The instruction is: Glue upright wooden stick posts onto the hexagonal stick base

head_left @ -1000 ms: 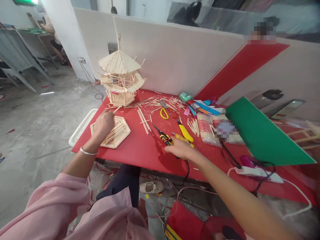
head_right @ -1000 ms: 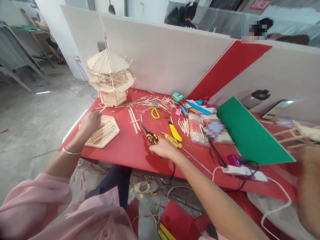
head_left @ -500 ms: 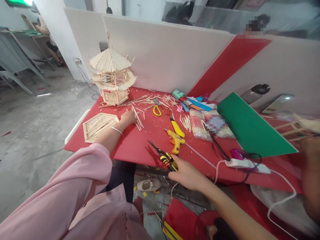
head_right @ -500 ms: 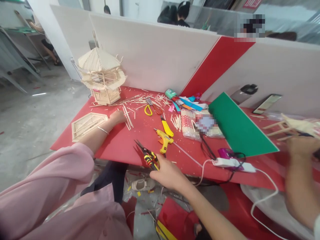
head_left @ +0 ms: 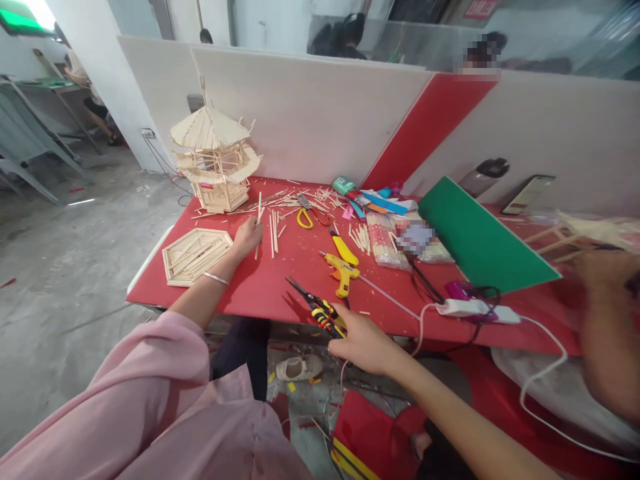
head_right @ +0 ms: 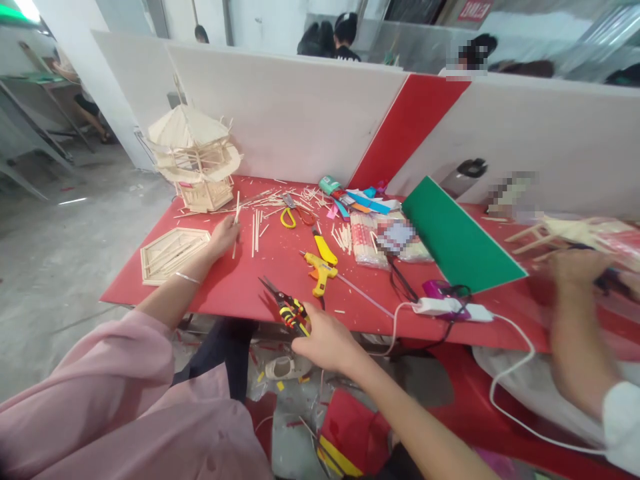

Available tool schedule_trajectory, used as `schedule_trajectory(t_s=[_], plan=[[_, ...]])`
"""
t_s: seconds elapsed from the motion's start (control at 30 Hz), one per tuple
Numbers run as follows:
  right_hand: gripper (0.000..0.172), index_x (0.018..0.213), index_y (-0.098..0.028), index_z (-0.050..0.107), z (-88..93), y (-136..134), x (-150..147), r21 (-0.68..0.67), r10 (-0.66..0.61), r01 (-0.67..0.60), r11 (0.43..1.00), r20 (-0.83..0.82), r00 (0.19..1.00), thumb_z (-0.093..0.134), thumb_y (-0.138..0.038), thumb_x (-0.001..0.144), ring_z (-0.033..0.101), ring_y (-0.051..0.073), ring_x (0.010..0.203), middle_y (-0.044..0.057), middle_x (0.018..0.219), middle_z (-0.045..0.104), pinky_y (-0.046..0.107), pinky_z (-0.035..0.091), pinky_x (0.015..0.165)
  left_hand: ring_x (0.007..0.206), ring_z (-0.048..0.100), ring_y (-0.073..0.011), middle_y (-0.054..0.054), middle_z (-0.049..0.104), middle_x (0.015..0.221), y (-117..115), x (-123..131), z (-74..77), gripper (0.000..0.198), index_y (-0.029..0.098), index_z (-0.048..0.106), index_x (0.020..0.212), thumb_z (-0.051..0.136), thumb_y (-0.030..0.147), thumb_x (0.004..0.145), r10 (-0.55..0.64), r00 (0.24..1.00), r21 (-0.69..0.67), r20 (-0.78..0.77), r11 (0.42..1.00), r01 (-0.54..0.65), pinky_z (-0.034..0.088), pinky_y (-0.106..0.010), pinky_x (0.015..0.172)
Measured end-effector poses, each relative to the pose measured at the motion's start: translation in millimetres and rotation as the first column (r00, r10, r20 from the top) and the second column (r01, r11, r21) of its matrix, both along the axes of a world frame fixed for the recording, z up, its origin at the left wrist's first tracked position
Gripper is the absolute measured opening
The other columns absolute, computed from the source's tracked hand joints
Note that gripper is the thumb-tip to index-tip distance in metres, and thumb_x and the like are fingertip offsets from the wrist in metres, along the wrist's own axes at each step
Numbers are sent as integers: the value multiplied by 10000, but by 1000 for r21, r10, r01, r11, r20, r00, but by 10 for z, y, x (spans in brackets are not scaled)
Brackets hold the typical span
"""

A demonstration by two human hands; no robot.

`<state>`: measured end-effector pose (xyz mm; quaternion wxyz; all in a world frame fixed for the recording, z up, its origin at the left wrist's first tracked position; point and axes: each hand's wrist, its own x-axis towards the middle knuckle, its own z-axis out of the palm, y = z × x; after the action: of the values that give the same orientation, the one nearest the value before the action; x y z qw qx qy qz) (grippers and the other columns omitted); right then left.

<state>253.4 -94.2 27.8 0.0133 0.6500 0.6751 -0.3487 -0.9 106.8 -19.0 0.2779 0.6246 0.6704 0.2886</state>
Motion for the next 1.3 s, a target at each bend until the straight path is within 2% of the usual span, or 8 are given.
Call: schedule_trajectory(t_s=[0.1,0.17,0.23,0.43,0.7,0.9,1.07,1.3], plan=[[587,1246,-199,526,-21,9,-29,29,-4,4,1000,13,1000,602,-242,666,550,189,744,35,856,637,266,324,641,686,615,-129,10,599,654,-254,-16,-62,118,193,502,849,473,264,939,-124,825,117,552,991,70,499,-246,726],[601,1264,-199,529,-41,23,-60,67,-18,17,998,17,1000,615,-242,670,548,188,751,36,872,642,268,324,655,697,615,-117,38,551,646,-438,0,-151,148,198,481,837,548,306,913,-183,665,131,724,983,127,505,-254,746],[619,1285,-202,525,-58,38,-94,110,-42,42,993,1,999,626,-244,676,560,195,801,54,958,654,270,339,687,710,621,-117,48,524,651,-605,35,-265,204,196,486,833,613,349,877,-195,595,124,780,979,159,508,-262,753],[735,1398,-182,449,-73,64,-176,183,-81,70,981,54,995,630,-289,693,583,236,926,119,1180,619,310,389,767,615,569,-102,27,551,665,-900,133,-512,264,165,534,846,636,408,841,-183,571,36,800,965,259,487,-246,647],[741,1399,-201,430,-50,75,-261,247,-66,51,968,52,996,632,-282,691,589,244,955,120,1194,613,320,401,795,812,650,-161,-66,694,809,-1042,113,-503,252,159,599,804,630,402,861,-359,621,248,697,933,262,511,-327,840],[733,1394,-195,423,-54,104,-279,260,-81,60,964,73,994,638,-304,702,597,248,966,119,1160,624,309,407,766,737,637,-159,-66,702,767,-1073,169,-594,303,153,595,780,548,424,907,-435,663,246,609,899,363,509,-303,761],[756,1425,-205,400,6,107,-299,279,-106,82,957,73,992,630,-315,713,614,245,956,109,1167,631,330,432,800,669,636,-150,-21,684,691,-1065,183,-647,268,156,624,899,556,415,883,-383,714,177,586,921,348,514,-280,705],[779,1441,-190,389,39,64,-318,276,-73,29,961,151,986,624,-316,708,613,268,1020,127,1231,613,348,437,824,758,707,-202,-57,696,727,-1057,267,-776,274,160,594,789,592,427,852,-280,614,172,738,958,230,552,-334,775]])
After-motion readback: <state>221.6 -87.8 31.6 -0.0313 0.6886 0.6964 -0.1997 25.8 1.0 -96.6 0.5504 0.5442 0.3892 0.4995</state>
